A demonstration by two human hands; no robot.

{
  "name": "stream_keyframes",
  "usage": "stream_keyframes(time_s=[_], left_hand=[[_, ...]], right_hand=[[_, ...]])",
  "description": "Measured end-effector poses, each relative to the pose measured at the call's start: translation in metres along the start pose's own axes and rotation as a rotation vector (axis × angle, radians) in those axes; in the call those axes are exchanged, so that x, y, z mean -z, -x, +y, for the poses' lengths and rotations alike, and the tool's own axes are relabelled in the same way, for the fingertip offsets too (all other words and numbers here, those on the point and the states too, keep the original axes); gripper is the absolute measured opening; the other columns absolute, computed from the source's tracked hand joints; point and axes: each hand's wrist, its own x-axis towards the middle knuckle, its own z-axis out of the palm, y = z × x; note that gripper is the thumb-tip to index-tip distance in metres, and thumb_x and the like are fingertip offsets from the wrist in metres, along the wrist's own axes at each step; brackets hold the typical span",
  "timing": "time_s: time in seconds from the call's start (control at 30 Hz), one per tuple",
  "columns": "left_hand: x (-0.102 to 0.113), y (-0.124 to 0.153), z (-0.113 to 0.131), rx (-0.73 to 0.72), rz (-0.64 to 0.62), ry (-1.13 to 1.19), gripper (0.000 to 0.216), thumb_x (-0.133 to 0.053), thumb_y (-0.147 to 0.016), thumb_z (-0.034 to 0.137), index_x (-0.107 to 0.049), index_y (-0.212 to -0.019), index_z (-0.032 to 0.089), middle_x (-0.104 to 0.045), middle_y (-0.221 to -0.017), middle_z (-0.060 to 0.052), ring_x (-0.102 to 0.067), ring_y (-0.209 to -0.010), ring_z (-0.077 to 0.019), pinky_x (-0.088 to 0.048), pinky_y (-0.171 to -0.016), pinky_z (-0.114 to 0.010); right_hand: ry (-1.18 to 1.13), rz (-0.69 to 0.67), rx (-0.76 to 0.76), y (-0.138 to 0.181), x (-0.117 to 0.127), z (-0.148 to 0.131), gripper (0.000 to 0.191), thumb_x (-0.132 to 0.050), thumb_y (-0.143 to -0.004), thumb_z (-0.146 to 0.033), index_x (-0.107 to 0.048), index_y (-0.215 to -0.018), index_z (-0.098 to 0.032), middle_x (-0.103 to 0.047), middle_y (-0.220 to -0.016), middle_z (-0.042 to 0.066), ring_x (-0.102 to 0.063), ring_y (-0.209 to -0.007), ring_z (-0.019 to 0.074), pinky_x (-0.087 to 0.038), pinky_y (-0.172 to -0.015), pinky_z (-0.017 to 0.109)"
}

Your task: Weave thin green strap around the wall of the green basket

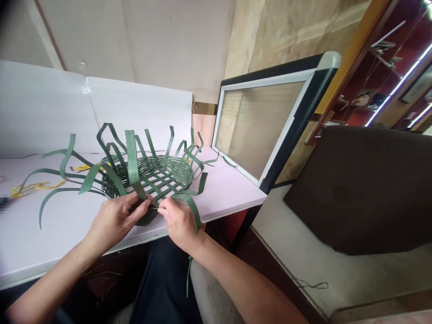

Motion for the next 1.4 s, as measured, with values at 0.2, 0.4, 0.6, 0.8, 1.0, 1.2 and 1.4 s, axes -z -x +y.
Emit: stream_keyframes(time_s=[0.2, 0.4, 0.6, 0.8, 1.0, 1.2, 1.4], left_hand=[[0.003, 0.001, -0.003, -0.075, 0.016, -0.053, 0.040, -0.047, -0.096, 0.038, -0.046, -0.061, 0.019, -0.049, -0.054, 0.004, -0.047, -0.047, -0.0095, -0.030, -0.050, -0.024], [-0.006, 0.004, -0.002, -0.075, 0.086, -0.103, 0.034, -0.049, -0.095, 0.040, -0.054, -0.069, 0.019, -0.060, -0.060, 0.002, -0.054, -0.052, -0.0123, -0.032, -0.052, -0.025], [-0.010, 0.006, 0.005, 0.005, 0.106, -0.159, 0.029, -0.051, -0.093, 0.034, -0.053, -0.068, 0.020, -0.062, -0.060, 0.002, -0.057, -0.054, -0.0136, -0.032, -0.052, -0.026], [-0.009, 0.006, 0.003, -0.018, 0.093, -0.184, 0.033, -0.050, -0.093, 0.035, -0.048, -0.063, 0.020, -0.058, -0.057, 0.001, -0.056, -0.054, -0.0143, -0.031, -0.052, -0.026], [-0.011, 0.006, 0.003, -0.025, 0.112, -0.205, 0.035, -0.051, -0.092, 0.034, -0.041, -0.062, 0.021, -0.054, -0.055, 0.003, -0.053, -0.051, -0.0134, -0.029, -0.051, -0.026], [-0.012, 0.007, 0.003, -0.028, 0.111, -0.215, 0.037, -0.051, -0.092, 0.034, -0.037, -0.061, 0.021, -0.051, -0.055, 0.003, -0.049, -0.049, -0.0127, -0.027, -0.050, -0.026], [-0.012, 0.007, 0.001, -0.014, 0.098, -0.211, 0.035, -0.052, -0.092, 0.034, -0.039, -0.062, 0.021, -0.053, -0.056, 0.003, -0.052, -0.053, -0.0138, -0.029, -0.052, -0.026]], right_hand=[[0.469, 0.026, 0.082, 0.002, 0.007, -0.005, 0.023, -0.043, -0.101, -0.020, -0.059, -0.084, -0.019, -0.065, -0.076, 0.002, -0.060, -0.073, 0.0151, -0.040, -0.069, 0.026], [0.687, 0.015, -0.062, -0.006, 0.019, -0.020, 0.022, -0.056, -0.096, -0.030, -0.055, -0.076, -0.021, -0.065, -0.072, 0.000, -0.061, -0.070, 0.0155, -0.036, -0.062, 0.028], [0.975, -0.057, 0.006, 0.013, 0.056, -0.082, 0.026, -0.042, -0.083, 0.001, -0.052, -0.073, -0.022, -0.051, -0.061, 0.002, -0.046, -0.048, 0.0165, -0.025, -0.048, 0.033], [0.762, 0.093, 0.280, -0.011, 0.082, -0.107, 0.027, -0.041, -0.093, -0.009, -0.054, -0.073, -0.023, -0.046, -0.062, 0.001, -0.040, -0.052, 0.0144, -0.024, -0.049, 0.032], [0.892, 0.017, -0.072, -0.030, 0.106, -0.044, 0.027, -0.049, -0.093, -0.020, -0.052, -0.066, -0.021, -0.047, -0.056, -0.002, -0.035, -0.047, 0.0103, -0.016, -0.048, 0.029], [1.186, -0.173, -0.093, 0.009, 0.097, -0.048, 0.021, -0.054, -0.074, 0.000, -0.058, -0.068, -0.020, -0.052, -0.056, 0.002, -0.043, -0.045, 0.0146, -0.017, -0.046, 0.030], [1.001, -0.100, -0.073, 0.009, 0.066, -0.049, 0.040, -0.053, -0.086, -0.008, -0.062, -0.123, -0.017, -0.062, -0.081, 0.007, -0.056, -0.069, 0.0208, -0.039, -0.058, 0.033]])
